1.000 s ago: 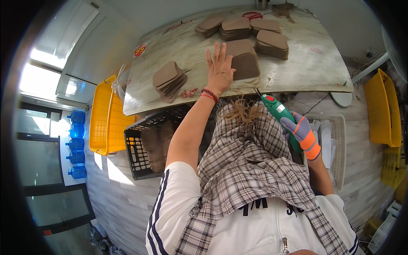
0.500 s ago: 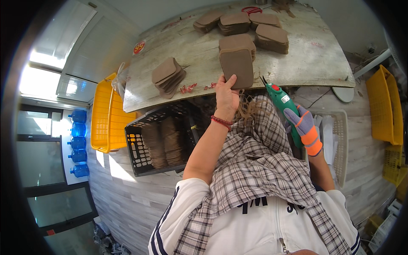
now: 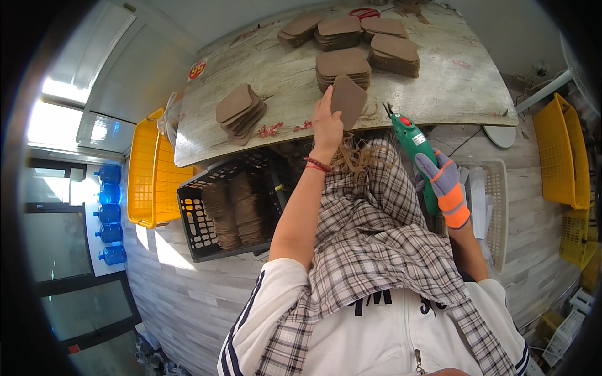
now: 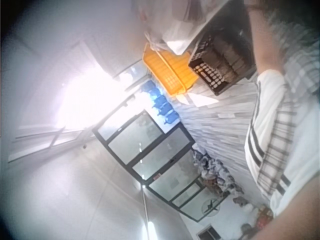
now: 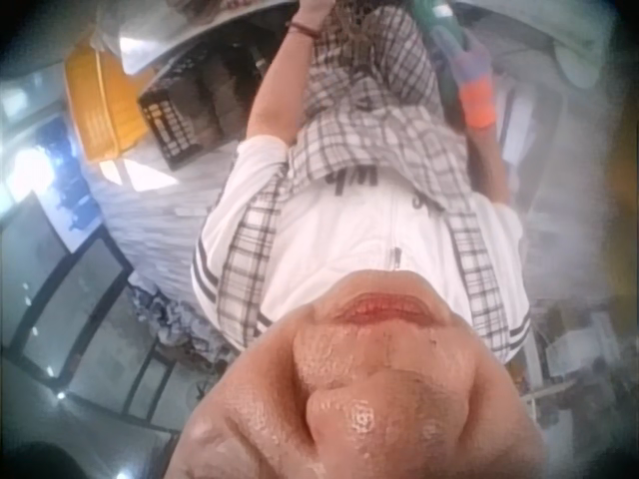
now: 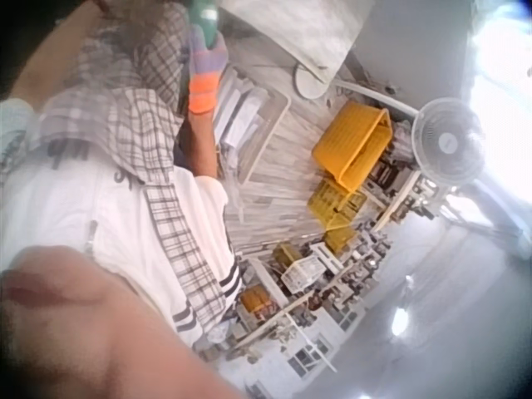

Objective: The person uses a green oscillating multi-tool to trim the edges of brown cork pieces one at a time. They pick each piece from a stack, smooth the edges with the tool, and place the finished piece back on the table.

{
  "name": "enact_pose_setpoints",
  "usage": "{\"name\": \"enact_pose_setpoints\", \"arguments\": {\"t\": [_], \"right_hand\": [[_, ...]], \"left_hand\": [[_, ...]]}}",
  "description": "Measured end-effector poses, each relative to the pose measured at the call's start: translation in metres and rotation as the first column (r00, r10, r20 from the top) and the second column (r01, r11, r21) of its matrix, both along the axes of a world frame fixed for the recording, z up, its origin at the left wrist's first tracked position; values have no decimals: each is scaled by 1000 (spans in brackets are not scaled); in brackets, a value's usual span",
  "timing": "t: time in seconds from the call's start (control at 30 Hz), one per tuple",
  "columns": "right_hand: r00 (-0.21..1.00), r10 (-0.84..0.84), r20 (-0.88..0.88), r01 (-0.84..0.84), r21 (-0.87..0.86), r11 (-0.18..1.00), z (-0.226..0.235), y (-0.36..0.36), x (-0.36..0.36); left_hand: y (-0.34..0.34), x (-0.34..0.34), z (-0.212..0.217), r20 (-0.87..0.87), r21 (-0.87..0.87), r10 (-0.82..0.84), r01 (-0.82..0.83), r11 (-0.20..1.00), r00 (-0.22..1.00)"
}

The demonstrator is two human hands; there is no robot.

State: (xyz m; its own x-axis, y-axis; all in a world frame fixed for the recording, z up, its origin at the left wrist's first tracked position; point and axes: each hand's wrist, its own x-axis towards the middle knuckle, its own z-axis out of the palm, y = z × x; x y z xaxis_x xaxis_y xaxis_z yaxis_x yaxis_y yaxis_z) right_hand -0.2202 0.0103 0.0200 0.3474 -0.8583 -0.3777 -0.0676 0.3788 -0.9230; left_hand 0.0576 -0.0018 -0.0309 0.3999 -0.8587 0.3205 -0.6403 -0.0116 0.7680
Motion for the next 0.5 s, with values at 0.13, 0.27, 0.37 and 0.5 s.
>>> {"name": "enact_pose_setpoints", "arguments": {"t": [0.13,0.27,0.37,0.5], "right_hand": [[1000,5,-13,-6,-42,999,-8,-1,-1],[1000,-11,-7,11,-33,999,-10,-1,-2],[1000,-12,-10,12,-18,1000,-8,-1,-1],[1000,-8,-1,8,-35,999,-13,-2,-2]], "left_hand": [[-1,6,-18,312,82,88,-120,989,946],[7,-15,-20,392,121,186,-251,960,901],[7,-22,-19,504,125,162,-258,958,848],[5,-26,-25,567,83,161,-250,965,808]]}}
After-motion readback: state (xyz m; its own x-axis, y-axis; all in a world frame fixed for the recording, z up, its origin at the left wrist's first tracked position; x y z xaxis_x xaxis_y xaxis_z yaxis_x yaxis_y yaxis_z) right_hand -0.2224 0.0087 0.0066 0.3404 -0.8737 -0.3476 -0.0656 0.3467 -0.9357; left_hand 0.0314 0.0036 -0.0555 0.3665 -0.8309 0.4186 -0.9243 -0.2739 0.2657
